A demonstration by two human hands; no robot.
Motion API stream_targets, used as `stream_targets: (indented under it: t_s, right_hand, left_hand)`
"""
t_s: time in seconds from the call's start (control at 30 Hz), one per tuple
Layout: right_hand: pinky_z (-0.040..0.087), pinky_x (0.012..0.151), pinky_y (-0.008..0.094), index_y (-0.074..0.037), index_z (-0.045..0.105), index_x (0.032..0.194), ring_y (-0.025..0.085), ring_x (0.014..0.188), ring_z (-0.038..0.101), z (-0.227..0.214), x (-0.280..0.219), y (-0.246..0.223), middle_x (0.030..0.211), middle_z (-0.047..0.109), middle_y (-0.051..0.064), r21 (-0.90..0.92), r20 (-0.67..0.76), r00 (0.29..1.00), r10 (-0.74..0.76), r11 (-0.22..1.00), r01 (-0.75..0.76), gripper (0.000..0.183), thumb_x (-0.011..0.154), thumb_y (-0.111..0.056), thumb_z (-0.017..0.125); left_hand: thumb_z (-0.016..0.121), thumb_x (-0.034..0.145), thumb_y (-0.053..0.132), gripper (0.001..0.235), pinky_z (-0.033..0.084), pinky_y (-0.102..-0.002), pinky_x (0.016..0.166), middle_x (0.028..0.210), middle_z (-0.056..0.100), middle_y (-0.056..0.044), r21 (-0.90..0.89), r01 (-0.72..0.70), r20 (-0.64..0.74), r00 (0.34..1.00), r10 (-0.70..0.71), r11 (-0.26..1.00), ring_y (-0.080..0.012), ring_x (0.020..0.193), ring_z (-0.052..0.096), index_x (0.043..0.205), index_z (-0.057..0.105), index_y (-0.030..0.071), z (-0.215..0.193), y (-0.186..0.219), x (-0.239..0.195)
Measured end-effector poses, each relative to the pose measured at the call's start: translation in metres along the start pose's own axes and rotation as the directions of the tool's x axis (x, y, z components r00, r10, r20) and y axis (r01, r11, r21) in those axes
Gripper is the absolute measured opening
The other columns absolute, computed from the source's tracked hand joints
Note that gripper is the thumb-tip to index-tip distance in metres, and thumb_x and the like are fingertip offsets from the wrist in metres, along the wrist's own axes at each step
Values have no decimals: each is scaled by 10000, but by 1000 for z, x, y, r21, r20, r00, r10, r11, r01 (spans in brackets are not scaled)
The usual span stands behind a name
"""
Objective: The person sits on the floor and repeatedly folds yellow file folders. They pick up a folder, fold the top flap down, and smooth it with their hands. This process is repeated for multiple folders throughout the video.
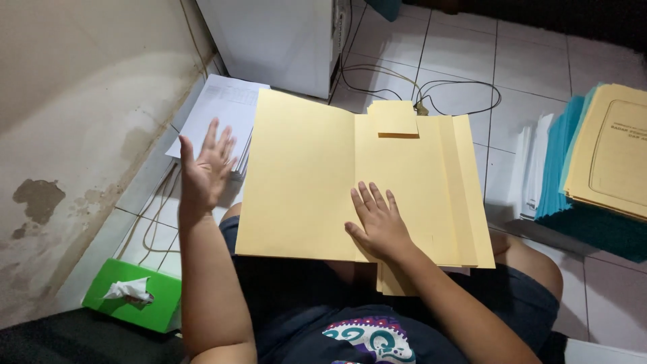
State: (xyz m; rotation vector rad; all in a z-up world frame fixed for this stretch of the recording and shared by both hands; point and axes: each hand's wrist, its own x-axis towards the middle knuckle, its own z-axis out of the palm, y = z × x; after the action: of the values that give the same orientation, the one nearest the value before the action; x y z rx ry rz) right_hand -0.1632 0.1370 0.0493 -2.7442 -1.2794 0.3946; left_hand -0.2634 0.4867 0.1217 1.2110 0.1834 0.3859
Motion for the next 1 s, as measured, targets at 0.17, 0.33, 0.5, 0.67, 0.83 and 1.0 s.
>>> stream_targets:
  t_s: [0.17, 0.33, 0.5, 0.67, 0.83, 1.0]
  right_hand:
    - [73, 1236, 571, -132, 216, 1626, 337, 1559, 146, 5, 0, 1, 1697, 183, 122, -18, -51, 999, -14, 1000, 13, 772, 1024, -604, 319]
    - [129, 1240, 567, -136, 214, 1622, 329, 1550, 165, -1, -4, -7, 1686, 192, 108, -62, -70, 998, -1, 998, -4, 766, 1022, -574, 399]
    - [150, 1237, 557, -49, 323, 1570, 366, 1516, 270, -4, -3, -5, 1615, 333, 186, -78, -175, 984, -35, 997, 22, 744, 993, -509, 410]
    - [223, 1229, 471, -51, 500, 1432, 325, 1448, 418, 9, 2, 9, 1476, 516, 179, 6, -303, 952, -32, 999, 36, 535, 1045, -394, 365]
    - [222, 1229, 483, -7, 359, 1550, 359, 1514, 313, -8, -4, 32, 1614, 364, 219, 47, -223, 966, 127, 992, -120, 610, 1064, -374, 339]
    - [144, 1253, 485, -88, 244, 1617, 318, 1575, 170, -29, -19, 49, 1687, 228, 163, -47, -90, 888, 450, 889, -455, 716, 1070, -548, 208]
  left_hand:
    - [371, 1080, 473, 666, 71, -627, 1224, 1642, 170, -317, 755, -43, 98, 994, -49, 654, -521, 1511, 102, 1583, 306, 42, 76, -3, 9]
    - [440, 1065, 501, 552, 271, -663, 1175, 1616, 358, -223, 876, -277, 329, 941, -71, 395, -500, 1507, 262, 1520, 499, 193, 157, -150, 82]
    - [426, 1057, 413, 488, 416, -488, 1122, 1435, 567, -117, 940, -322, 312, 945, 99, 116, -309, 1371, 512, 1426, 580, 133, 167, -277, 151]
    - [431, 1011, 383, 537, 354, -485, 1158, 1494, 525, -151, 947, -320, 313, 939, 142, 25, -333, 1390, 484, 1456, 553, 109, 185, -234, 118]
    - [448, 994, 372, 539, 363, -491, 1152, 1470, 540, -168, 945, -327, 322, 931, 173, 1, -345, 1385, 490, 1441, 568, 96, 187, -230, 112]
    - [451, 998, 358, 541, 362, -485, 1151, 1469, 543, -180, 938, -347, 343, 921, 186, -9, -339, 1385, 484, 1443, 572, 75, 188, -222, 106]
